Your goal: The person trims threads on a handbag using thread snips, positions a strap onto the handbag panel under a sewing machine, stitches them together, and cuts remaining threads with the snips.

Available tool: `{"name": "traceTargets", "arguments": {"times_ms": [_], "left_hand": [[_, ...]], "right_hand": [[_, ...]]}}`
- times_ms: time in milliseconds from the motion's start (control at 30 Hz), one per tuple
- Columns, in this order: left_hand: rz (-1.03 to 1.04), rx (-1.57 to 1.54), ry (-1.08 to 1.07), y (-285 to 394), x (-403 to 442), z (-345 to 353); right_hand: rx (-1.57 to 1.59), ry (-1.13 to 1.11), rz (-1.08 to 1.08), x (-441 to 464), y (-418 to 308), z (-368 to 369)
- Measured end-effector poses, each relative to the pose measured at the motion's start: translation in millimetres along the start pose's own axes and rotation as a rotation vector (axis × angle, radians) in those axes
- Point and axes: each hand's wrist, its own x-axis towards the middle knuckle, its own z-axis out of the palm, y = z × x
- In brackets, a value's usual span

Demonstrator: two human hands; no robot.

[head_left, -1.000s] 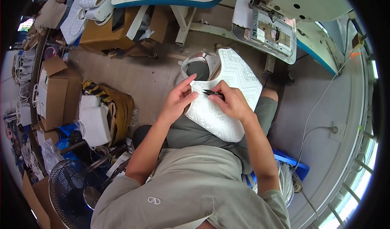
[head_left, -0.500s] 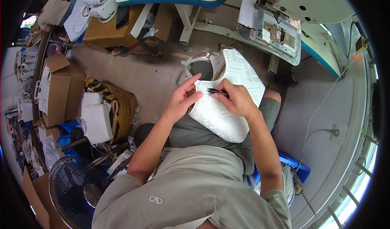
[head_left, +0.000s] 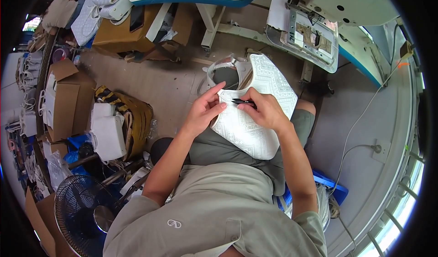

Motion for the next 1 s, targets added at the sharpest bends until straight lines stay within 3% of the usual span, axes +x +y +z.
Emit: {"name": "traceTargets", "arguments": {"times_ms": [467, 533, 567, 633, 667, 733, 767, 833, 1000], "left_hand": [[-0.014, 0.028, 0.023, -16.1, -1.3, -11.6], [-0.064, 0.328, 0.081, -13.9, 4.0, -17.4], [-0.061, 0.328, 0.077, -9.7, 7.0, -15.7], [0.221, 1.175, 0.245, 25.4, 11.9, 0.0], [0.223, 1.179, 0.244, 36.2, 19.4, 3.2], [0.122, 1.424, -0.123, 50.5, 40.1, 4.2], [0.122, 1.43, -0.128, 52.9, 49.8, 0.2], [-0.186, 1.529, -0.295, 57.6, 66.7, -12.4], [-0.181, 1.551, -0.283, 35.3, 70.1, -28.2]], "right_hand": [[0.052, 0.008, 0.038, 1.7, 11.0, 19.8], [0.055, 0.054, 0.047, -4.0, 25.7, 29.2], [0.223, 0.184, 0.199, -8.5, 35.6, 34.9], [0.529, 0.395, 0.45, -13.8, 46.1, 48.1], [0.532, 0.398, 0.447, -16.9, 47.7, 53.4], [0.755, 0.529, 0.574, -17.4, 34.9, 62.7], [0.761, 0.534, 0.574, -17.7, 29.8, 63.7], [0.802, 0.559, 0.567, -17.6, 21.5, 61.5], [0.839, 0.529, 0.536, -25.5, 24.6, 61.4]]}}
